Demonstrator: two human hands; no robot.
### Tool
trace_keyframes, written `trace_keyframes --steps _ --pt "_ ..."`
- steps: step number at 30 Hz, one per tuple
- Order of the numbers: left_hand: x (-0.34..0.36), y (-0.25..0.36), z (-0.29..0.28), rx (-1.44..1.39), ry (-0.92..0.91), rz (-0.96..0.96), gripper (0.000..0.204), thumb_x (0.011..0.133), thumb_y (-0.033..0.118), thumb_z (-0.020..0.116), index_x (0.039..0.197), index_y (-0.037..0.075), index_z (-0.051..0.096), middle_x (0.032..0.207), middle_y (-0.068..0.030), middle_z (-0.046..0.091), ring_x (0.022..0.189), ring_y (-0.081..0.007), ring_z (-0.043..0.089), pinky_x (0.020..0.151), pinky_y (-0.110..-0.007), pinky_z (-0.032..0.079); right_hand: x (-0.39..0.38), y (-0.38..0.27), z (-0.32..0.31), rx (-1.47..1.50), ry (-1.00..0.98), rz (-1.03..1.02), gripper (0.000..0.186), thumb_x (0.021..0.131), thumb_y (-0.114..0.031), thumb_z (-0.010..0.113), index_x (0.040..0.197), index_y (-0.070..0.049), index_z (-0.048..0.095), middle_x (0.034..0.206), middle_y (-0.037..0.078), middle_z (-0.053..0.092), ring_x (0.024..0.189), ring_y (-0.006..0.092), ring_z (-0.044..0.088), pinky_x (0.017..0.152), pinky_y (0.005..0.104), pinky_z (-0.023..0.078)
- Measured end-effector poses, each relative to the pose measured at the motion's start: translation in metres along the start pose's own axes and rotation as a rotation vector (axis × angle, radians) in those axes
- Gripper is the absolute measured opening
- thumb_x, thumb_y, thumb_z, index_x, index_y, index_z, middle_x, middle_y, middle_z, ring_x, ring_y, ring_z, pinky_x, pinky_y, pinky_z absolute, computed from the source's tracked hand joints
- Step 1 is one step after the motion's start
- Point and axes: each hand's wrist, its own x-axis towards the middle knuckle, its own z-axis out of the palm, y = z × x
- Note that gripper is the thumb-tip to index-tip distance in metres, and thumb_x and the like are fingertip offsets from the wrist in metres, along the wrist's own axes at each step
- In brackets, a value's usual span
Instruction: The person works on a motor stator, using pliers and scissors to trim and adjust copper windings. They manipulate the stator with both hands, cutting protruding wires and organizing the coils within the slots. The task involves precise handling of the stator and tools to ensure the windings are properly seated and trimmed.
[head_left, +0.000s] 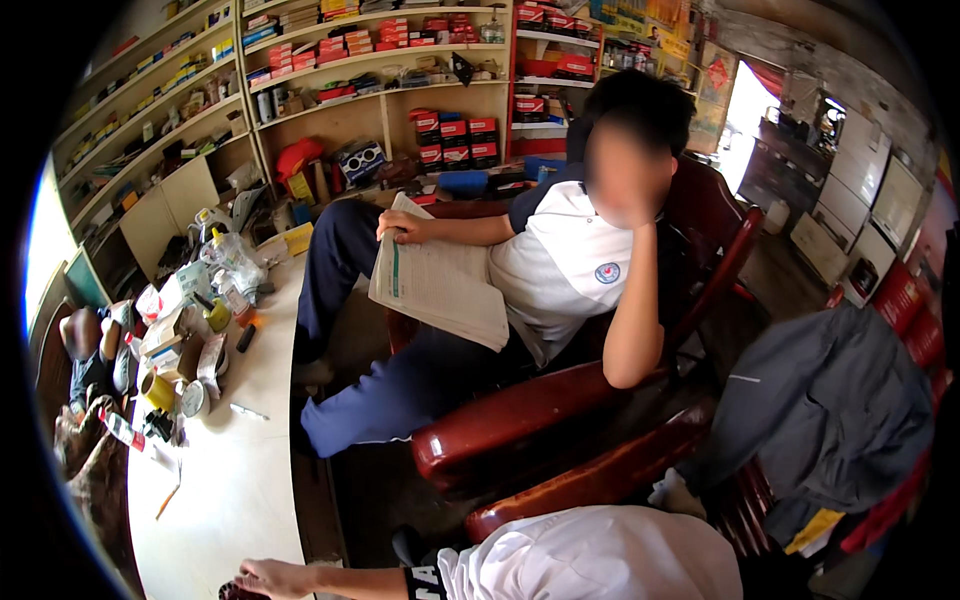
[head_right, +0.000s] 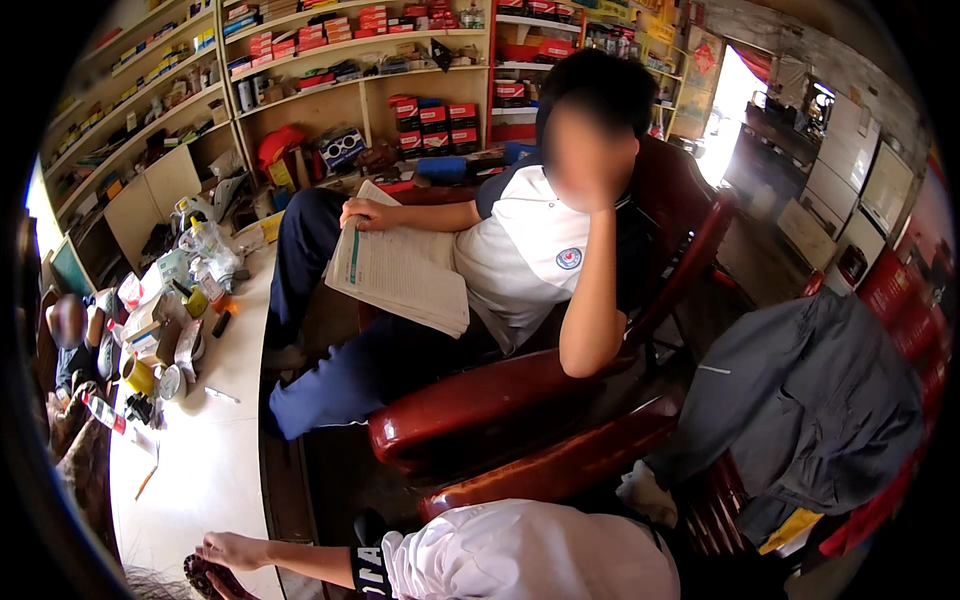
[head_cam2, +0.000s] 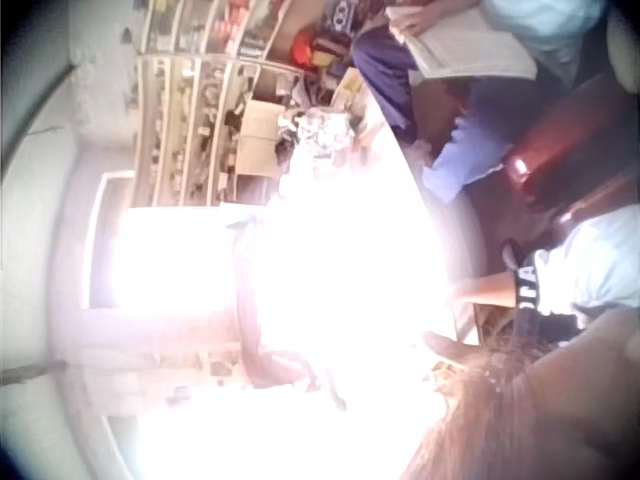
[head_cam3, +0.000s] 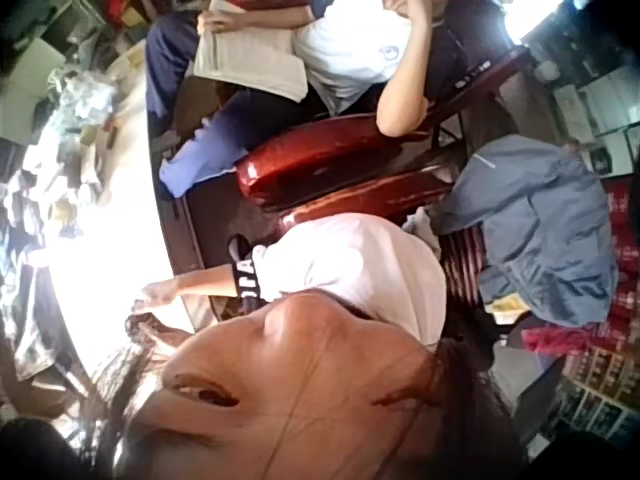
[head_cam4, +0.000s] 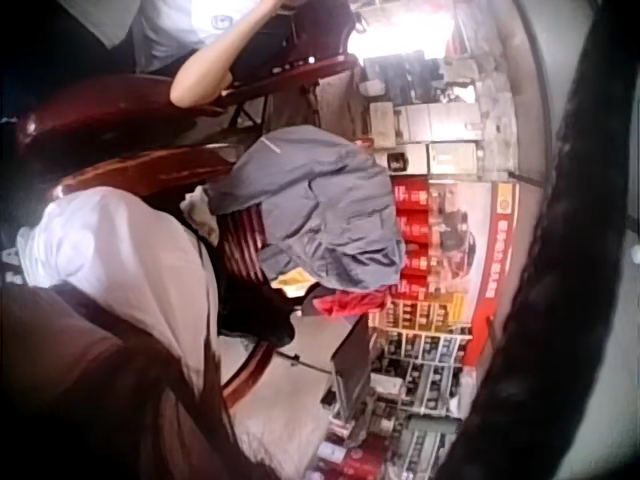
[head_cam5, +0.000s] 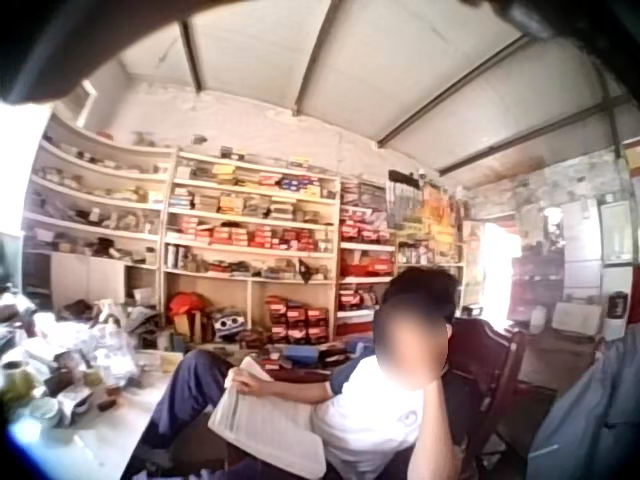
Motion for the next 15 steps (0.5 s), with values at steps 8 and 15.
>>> trace_keyframes --steps 8,15 --pt "-0.042 0.0 -0.087 -0.524 0.339 -0.214 0.06 0.09 0.014 0.07 0.14 -0.002 0.04 0.131 -0.014 0.055 0.122 -0.024 0.054 0.102 -0.034 0.044 -0.057 -0.075 0.008 -0.095 -0.227 0.164 0.028 0.094 -0.023 0.057 0.099 0.002 0.066 0.095 0.021 0.068 0.085 0.0319 0.068 0.073 0.039 0.053" --pt "-0.055 -0.006 -0.115 -1.137 0.645 -0.274 0.043 0.089 0.003 0.069 0.126 0.005 0.049 0.116 -0.0089 0.064 0.103 -0.0186 0.064 0.09 -0.033 0.054 -0.052 -0.064 0.056 -0.068 -0.087 0.169 0.024 0.098 -0.018 0.058 0.102 0.003 0.069 0.08 0.006 0.068 0.073 0.0095 0.062 0.066 0.026 0.05"
